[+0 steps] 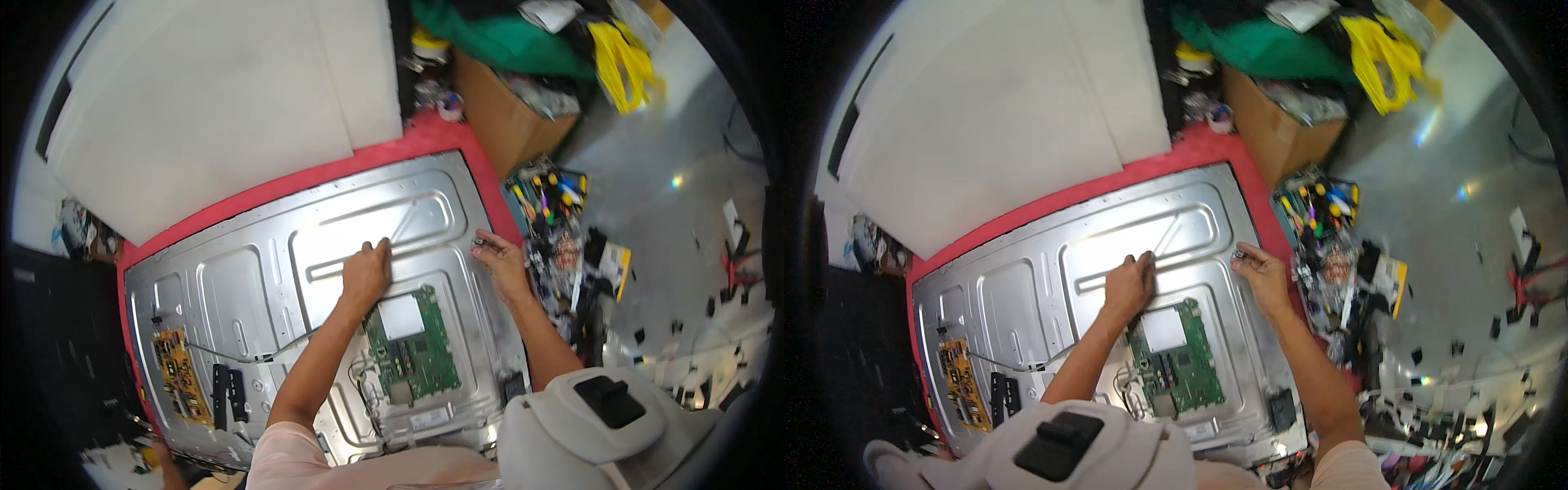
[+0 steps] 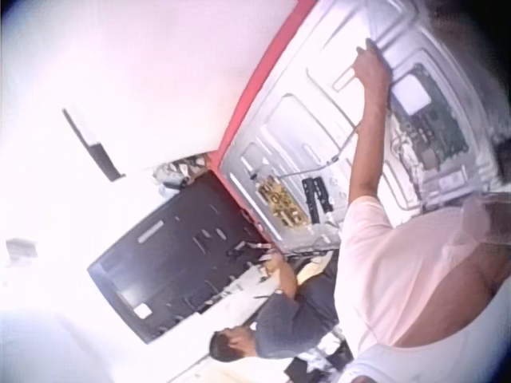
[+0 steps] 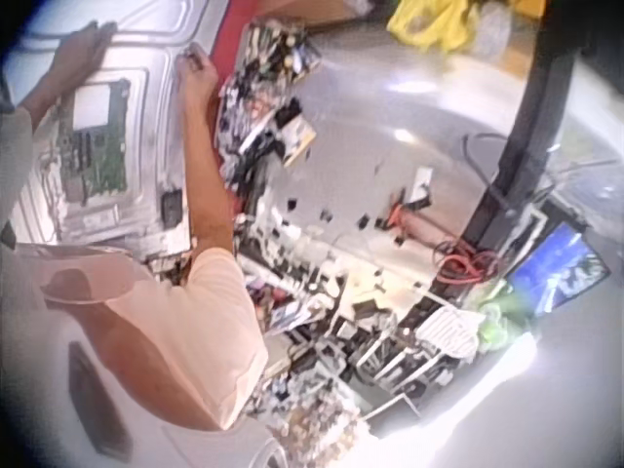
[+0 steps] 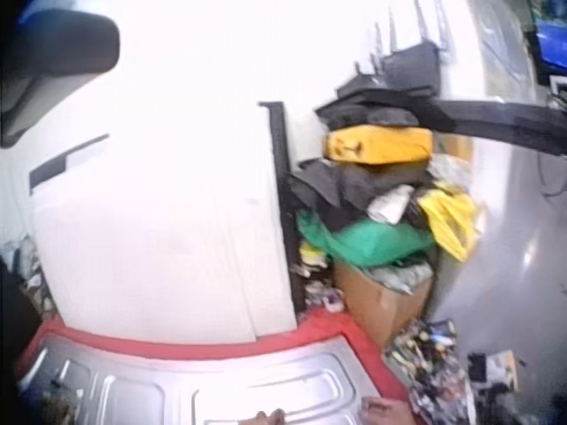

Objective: The person uses a screwdriver to remove and replace screws on the back of a large television panel and manipulates internal circuit boards and wiring.

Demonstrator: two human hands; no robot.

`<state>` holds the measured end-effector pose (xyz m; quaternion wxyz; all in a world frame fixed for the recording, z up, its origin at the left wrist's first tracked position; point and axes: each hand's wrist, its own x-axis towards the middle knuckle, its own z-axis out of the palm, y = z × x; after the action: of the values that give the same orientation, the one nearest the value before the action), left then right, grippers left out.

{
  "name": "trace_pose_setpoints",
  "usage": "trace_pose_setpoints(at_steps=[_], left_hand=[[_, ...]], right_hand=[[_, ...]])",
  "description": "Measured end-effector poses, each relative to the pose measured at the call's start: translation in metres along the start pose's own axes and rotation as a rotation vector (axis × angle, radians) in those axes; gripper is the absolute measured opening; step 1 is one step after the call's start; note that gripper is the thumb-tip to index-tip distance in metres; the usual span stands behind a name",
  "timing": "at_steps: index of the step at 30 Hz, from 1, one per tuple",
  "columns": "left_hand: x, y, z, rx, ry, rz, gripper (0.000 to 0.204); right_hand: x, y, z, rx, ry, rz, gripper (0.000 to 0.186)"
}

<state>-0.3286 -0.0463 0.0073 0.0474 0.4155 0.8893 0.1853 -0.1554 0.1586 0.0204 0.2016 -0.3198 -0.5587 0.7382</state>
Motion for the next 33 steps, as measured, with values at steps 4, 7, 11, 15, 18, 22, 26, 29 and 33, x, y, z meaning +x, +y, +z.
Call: trace_pose_setpoints(at_steps=[4,7,11,15,18,22,26,29,33], left_hand=[[0.002,-0.003,0.001,-0.009,-0.011,-0.008,0.024],[0.001,-0.006,-0.003,-0.015,-0.001,-0.020,0.023],[0.035,-0.004,0.001,-0.098,0.175,0.042,0.028],[0.119,0.001,0.013,-0.220,0.291,0.158,0.035],[0.170,-0.004,0.044,-0.223,0.326,0.209,0.048],[0.199,0.020,0.065,-0.274,0.202,0.046,0.040],[0.215,0.019,0.069,-0.371,0.165,-0.048,0.023],[0.219,0.021,0.064,-0.435,0.136,-0.093,0.018],[0.222,0.017,0.062,-0.495,0.118,-0.109,0.017]], right_hand=[[0.053,0.009,0.023,-0.267,0.011,-0.290,0.025],[0.088,-0.009,0.042,-0.464,-0.022,-0.371,0.019],[0.153,-0.021,0.030,-0.597,0.079,-0.362,0.017],[0.196,-0.016,0.018,-0.567,0.105,-0.388,0.015],[0.207,-0.016,0.033,-0.776,0.092,-0.598,0.014],[0.221,-0.012,0.035,-0.882,0.045,-0.721,0.013],[0.231,0.000,0.038,-0.902,-0.003,-0.767,0.012],[0.237,0.010,0.032,-0.928,-0.051,-0.805,0.013],[0.237,0.017,0.035,-1.033,-0.060,-0.902,0.015]])
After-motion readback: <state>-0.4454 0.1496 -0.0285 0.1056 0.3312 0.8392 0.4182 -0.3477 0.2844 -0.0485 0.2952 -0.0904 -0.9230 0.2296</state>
